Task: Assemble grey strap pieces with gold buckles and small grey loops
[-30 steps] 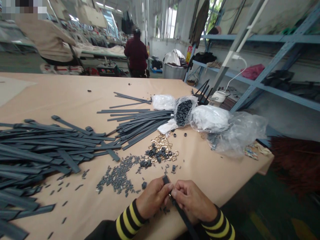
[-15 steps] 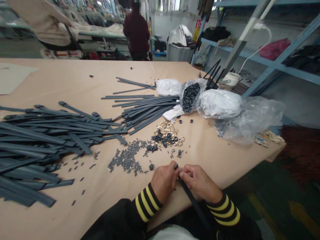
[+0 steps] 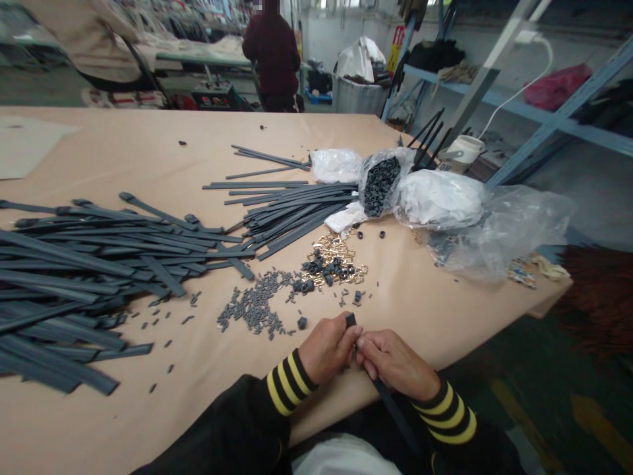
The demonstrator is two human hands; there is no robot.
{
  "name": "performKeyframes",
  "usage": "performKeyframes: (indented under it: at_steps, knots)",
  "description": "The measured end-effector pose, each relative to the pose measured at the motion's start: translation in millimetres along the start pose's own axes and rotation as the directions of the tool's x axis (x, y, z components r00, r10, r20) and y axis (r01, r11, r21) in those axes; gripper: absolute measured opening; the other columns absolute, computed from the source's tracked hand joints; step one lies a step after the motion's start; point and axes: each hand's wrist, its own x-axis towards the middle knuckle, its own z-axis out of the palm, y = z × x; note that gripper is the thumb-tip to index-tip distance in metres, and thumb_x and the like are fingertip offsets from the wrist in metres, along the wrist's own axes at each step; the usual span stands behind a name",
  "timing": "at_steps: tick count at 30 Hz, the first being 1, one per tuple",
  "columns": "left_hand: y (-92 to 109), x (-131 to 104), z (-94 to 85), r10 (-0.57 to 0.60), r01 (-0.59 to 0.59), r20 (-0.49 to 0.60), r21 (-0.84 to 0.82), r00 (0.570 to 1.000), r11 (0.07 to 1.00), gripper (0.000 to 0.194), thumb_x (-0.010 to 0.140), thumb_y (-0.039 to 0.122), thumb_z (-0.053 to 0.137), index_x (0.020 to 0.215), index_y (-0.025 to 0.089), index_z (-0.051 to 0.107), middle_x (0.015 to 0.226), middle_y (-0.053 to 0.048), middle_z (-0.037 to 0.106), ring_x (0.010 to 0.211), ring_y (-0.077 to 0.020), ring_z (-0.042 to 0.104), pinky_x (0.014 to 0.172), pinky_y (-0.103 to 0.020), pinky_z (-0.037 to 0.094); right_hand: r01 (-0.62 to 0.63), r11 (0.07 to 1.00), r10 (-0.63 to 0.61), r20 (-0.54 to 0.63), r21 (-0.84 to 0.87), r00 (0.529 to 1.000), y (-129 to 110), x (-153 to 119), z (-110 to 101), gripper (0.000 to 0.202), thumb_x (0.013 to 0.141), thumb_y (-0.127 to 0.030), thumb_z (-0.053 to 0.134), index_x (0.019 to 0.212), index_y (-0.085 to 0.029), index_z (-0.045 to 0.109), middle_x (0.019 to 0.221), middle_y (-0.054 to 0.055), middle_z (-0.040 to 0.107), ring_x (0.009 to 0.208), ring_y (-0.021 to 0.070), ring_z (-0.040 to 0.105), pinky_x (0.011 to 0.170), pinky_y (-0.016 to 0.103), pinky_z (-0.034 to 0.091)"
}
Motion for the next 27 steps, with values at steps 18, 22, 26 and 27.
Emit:
performKeyframes:
  at_steps: [18, 22, 26, 27]
  knots:
    - [3.6, -5.2, 15.4, 0.091, -0.063, -0.029, 0.516, 0.995, 0.854, 0.021, 0.085, 0.028, 0.031, 0.08, 0.017, 0.049, 0.059, -0.004, 0.059, 0.055, -0.018, 0.056, 0.048, -0.024, 0.032, -0.04, 0.999, 0.039, -0.035, -0.008, 0.999, 5.6, -6.0, 2.5, 0.037, 0.082, -0.038, 0.035, 0.058, -0.014, 0.051, 0.041, -0.006, 0.037, 0.038, 0.0066, 0.035, 0.04, 0.018, 0.027]
    - [3.1, -3.9, 16.0, 0.09, -0.065, -0.037, 0.433, 0.995, 0.899, 0.019, 0.083, 0.028, 0.034, 0.079, 0.016, 0.048, 0.059, -0.004, 0.057, 0.055, -0.0164, 0.055, 0.05, -0.024, 0.034, -0.064, 0.998, 0.064, 0.004, -0.004, 0.998, 4.7, -7.0, -0.5, 0.037, 0.083, -0.038, 0.035, 0.059, -0.014, 0.05, 0.041, -0.005, 0.038, 0.037, 0.0062, 0.034, 0.04, 0.018, 0.026]
    - [-1.0, 2.3, 7.6, 0.016, -0.015, -0.069, 0.014, 0.997, 1.0, 0.026, 0.084, 0.031, 0.035, 0.068, 0.015, 0.048, 0.053, 0.001, 0.052, 0.048, -0.0097, 0.047, 0.049, -0.02, 0.035, -0.011, 1.0, 0.01, -0.031, -0.017, 0.999, 2.4, -9.7, -10.1, 0.032, 0.084, -0.037, 0.038, 0.062, -0.015, 0.049, 0.048, -0.004, 0.044, 0.043, 0.0069, 0.039, 0.044, 0.018, 0.031]
    - [-2.2, 4.0, 4.4, -0.014, 0.007, -0.064, -0.108, 0.998, 0.994, 0.03, 0.084, 0.033, 0.034, 0.063, 0.015, 0.048, 0.05, 0.002, 0.049, 0.045, -0.0081, 0.044, 0.047, -0.019, 0.034, 0.015, 0.999, -0.018, -0.092, -0.034, 0.996, 2.4, -10.1, -12.6, 0.029, 0.083, -0.038, 0.04, 0.066, -0.016, 0.049, 0.053, -0.003, 0.047, 0.047, 0.0079, 0.042, 0.046, 0.019, 0.034]
